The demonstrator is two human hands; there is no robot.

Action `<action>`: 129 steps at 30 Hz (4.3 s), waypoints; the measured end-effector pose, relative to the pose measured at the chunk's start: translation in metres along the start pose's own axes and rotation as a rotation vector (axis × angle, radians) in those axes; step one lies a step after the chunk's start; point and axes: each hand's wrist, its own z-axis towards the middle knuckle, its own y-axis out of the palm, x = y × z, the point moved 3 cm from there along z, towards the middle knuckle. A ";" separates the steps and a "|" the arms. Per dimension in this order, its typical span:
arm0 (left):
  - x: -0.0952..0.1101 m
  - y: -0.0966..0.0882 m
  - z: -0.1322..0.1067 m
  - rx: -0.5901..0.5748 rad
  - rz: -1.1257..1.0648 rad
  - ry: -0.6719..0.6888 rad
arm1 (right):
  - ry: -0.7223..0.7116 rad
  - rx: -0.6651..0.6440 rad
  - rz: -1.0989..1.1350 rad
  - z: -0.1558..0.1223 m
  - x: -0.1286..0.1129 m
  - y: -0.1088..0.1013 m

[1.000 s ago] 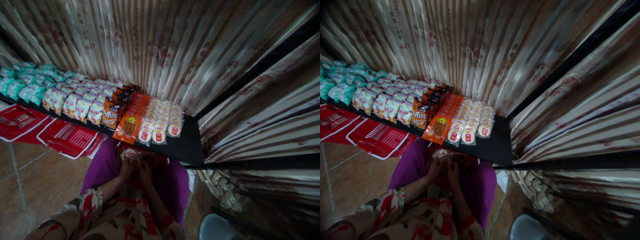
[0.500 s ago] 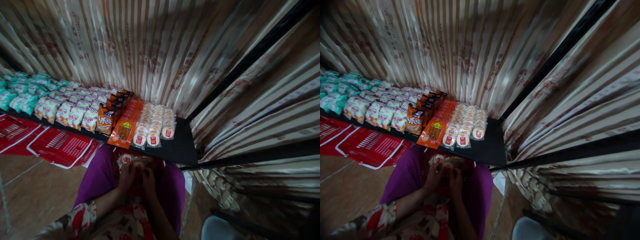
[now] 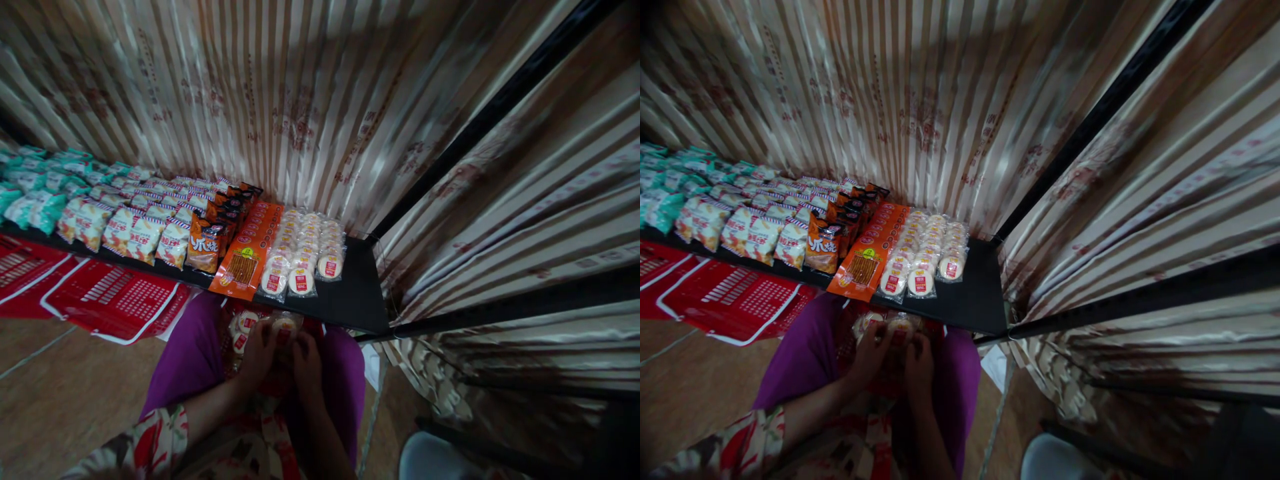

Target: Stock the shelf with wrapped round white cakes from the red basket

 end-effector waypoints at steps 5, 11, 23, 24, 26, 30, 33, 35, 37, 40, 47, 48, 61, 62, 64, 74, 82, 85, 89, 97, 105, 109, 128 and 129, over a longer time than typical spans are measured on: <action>0.012 0.002 0.004 0.008 -0.026 -0.021 | -0.030 0.016 -0.001 -0.003 -0.017 -0.010; 0.037 0.013 0.008 -0.050 -0.038 -0.029 | -0.056 0.067 -0.027 0.004 -0.030 -0.025; 0.058 0.031 0.013 -0.046 0.148 0.177 | -0.047 0.150 0.007 0.017 -0.028 -0.043; 0.059 0.032 0.014 -0.054 0.149 0.195 | -0.045 0.154 0.017 0.018 -0.027 -0.044; 0.062 0.035 0.014 -0.072 0.145 0.219 | -0.051 0.165 0.044 0.021 -0.027 -0.046; 0.066 0.042 0.014 -0.091 0.122 0.234 | -0.095 0.172 0.048 0.027 -0.027 -0.051; 0.070 0.047 0.014 -0.092 0.110 0.239 | -0.112 0.183 0.040 0.031 -0.025 -0.056; 0.071 0.050 0.014 -0.111 0.111 0.230 | -0.115 0.178 0.051 0.033 -0.023 -0.058; 0.073 0.052 0.016 -0.134 0.123 0.216 | -0.119 0.168 0.056 0.034 -0.021 -0.060; 0.076 0.054 0.018 -0.150 0.159 0.199 | -0.135 0.179 0.025 0.035 -0.023 -0.062; 0.091 0.055 0.021 -0.206 0.260 0.192 | -0.080 0.182 -0.010 0.039 -0.035 -0.068; 0.093 0.055 0.022 -0.209 0.267 0.190 | -0.065 0.175 -0.001 0.041 -0.035 -0.069; 0.102 0.079 0.035 -0.278 0.182 0.153 | -0.094 0.171 -0.109 0.065 -0.039 -0.084; 0.102 0.080 0.036 -0.278 0.191 0.153 | -0.103 0.177 -0.128 0.067 -0.039 -0.085; 0.104 0.083 0.039 -0.284 0.218 0.152 | -0.122 0.193 -0.157 0.070 -0.039 -0.087; 0.122 0.091 0.051 -0.271 0.302 0.208 | -0.139 0.188 -0.102 0.089 -0.050 -0.088; 0.132 0.096 0.067 -0.249 0.366 0.227 | -0.170 0.225 -0.028 0.106 -0.051 -0.081; 0.133 0.097 0.072 -0.265 0.352 0.191 | -0.174 0.242 -0.041 0.114 -0.047 -0.078; 0.137 0.096 0.078 -0.258 0.320 0.144 | -0.183 0.223 -0.070 0.123 -0.044 -0.074; 0.137 0.101 0.089 -0.233 0.265 0.113 | -0.216 0.211 -0.079 0.135 -0.045 -0.067; 0.132 0.107 0.091 -0.245 0.319 0.130 | -0.229 0.244 -0.176 0.139 -0.049 -0.067; 0.135 0.108 0.090 -0.254 0.322 0.145 | -0.239 0.239 -0.207 0.140 -0.052 -0.066; 0.132 0.112 0.082 -0.260 0.233 0.252 | -0.277 0.238 -0.306 0.147 -0.051 -0.063; 0.131 0.112 0.081 -0.260 0.229 0.254 | -0.273 0.236 -0.309 0.148 -0.051 -0.063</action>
